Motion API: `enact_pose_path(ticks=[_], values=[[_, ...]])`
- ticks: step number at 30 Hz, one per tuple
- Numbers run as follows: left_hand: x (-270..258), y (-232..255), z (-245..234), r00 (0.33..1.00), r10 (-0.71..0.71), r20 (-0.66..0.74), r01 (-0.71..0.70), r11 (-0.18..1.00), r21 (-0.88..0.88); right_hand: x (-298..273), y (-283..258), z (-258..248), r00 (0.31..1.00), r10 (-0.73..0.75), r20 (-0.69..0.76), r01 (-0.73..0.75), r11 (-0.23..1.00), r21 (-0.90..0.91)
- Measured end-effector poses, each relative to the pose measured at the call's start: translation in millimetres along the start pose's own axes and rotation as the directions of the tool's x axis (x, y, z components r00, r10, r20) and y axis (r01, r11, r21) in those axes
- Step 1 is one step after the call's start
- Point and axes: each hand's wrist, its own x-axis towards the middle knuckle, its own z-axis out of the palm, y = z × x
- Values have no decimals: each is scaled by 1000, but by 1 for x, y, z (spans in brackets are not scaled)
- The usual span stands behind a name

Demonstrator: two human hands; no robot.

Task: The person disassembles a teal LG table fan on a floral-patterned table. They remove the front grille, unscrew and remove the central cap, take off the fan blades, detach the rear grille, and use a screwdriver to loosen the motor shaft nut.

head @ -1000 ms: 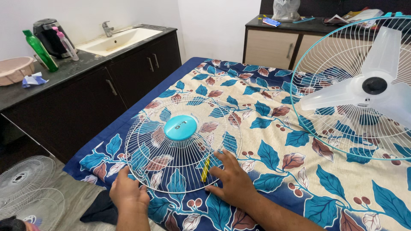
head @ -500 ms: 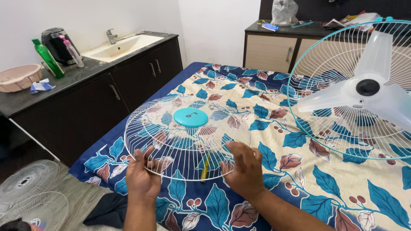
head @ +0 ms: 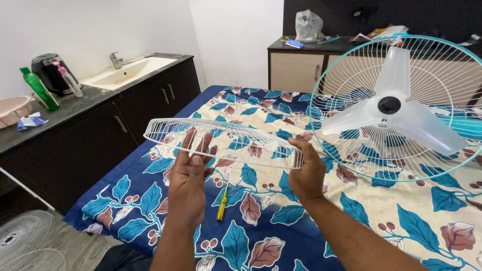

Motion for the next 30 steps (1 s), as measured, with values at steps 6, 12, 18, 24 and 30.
enact_pose_path(ticks=[6, 12, 18, 24, 30], values=[[-10, -59, -4, 975, -74, -210, 209, 629, 749, 27, 30, -30, 923, 337, -185, -333, 941, 57], [-41, -129, -39, 975, -111, -191, 198, 55, 979, 58, 66, -103, 632, 775, -7, -697, 572, 432], [-41, -162, -55, 964, -12, -265, 266, 55, 963, 51, 68, -191, 339, 919, 199, -899, 255, 356], [-31, -180, -47, 797, -89, -597, 486, 682, 547, 14, 53, -247, 88, 943, 320, -941, -27, 338], [-38, -145, -16, 760, -588, -277, 473, 793, -383, -38, 17, -292, -121, 929, 351, -947, -213, 239]])
